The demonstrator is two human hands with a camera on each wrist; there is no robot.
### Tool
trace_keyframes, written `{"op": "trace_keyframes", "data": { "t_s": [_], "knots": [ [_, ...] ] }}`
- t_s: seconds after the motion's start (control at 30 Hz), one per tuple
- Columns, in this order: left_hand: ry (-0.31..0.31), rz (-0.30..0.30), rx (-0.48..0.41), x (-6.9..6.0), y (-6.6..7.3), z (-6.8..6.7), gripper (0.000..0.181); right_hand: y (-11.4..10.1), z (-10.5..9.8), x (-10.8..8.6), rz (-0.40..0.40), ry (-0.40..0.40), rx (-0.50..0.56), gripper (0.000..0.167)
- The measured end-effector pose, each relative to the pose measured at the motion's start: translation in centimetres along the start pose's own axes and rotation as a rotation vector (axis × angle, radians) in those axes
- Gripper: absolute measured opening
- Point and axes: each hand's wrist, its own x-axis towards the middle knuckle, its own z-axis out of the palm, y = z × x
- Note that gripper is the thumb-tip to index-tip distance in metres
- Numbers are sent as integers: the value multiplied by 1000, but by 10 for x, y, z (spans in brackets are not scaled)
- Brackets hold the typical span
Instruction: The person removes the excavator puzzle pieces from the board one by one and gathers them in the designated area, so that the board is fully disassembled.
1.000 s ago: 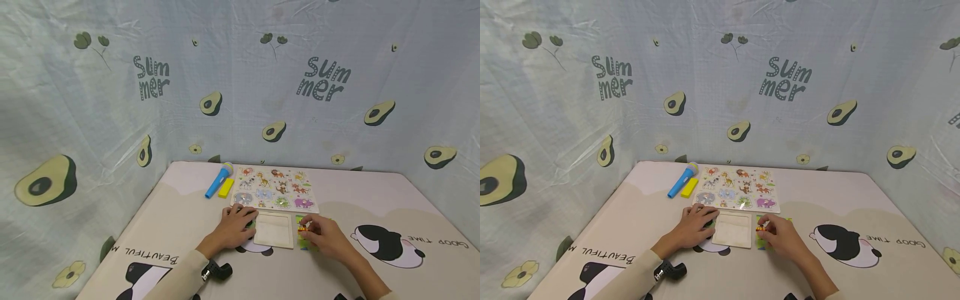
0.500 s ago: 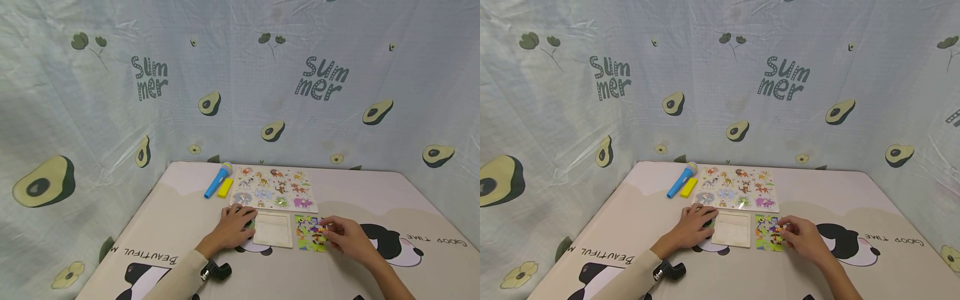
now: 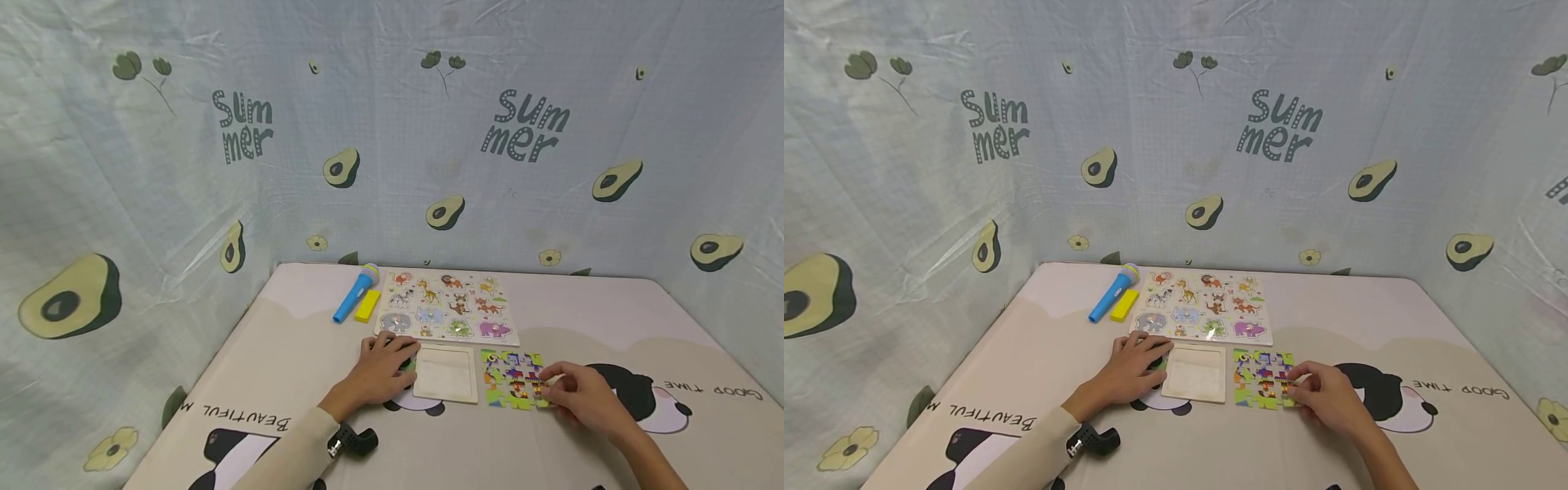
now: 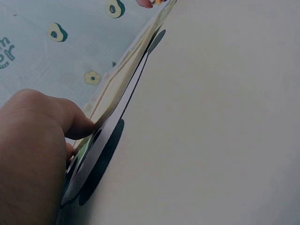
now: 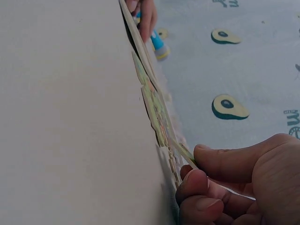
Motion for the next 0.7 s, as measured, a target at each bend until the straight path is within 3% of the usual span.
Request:
{"op": "trace_keyframes", "data": {
  "t_s": [0.4, 0.7],
  "knots": [
    [10, 4, 2, 1, -2, 3, 56, 6, 3, 0, 91, 46, -53, 33],
    [-4, 0, -1, 1, -1, 2, 56, 8, 3, 0, 99, 69, -133, 36]
  ]
}}
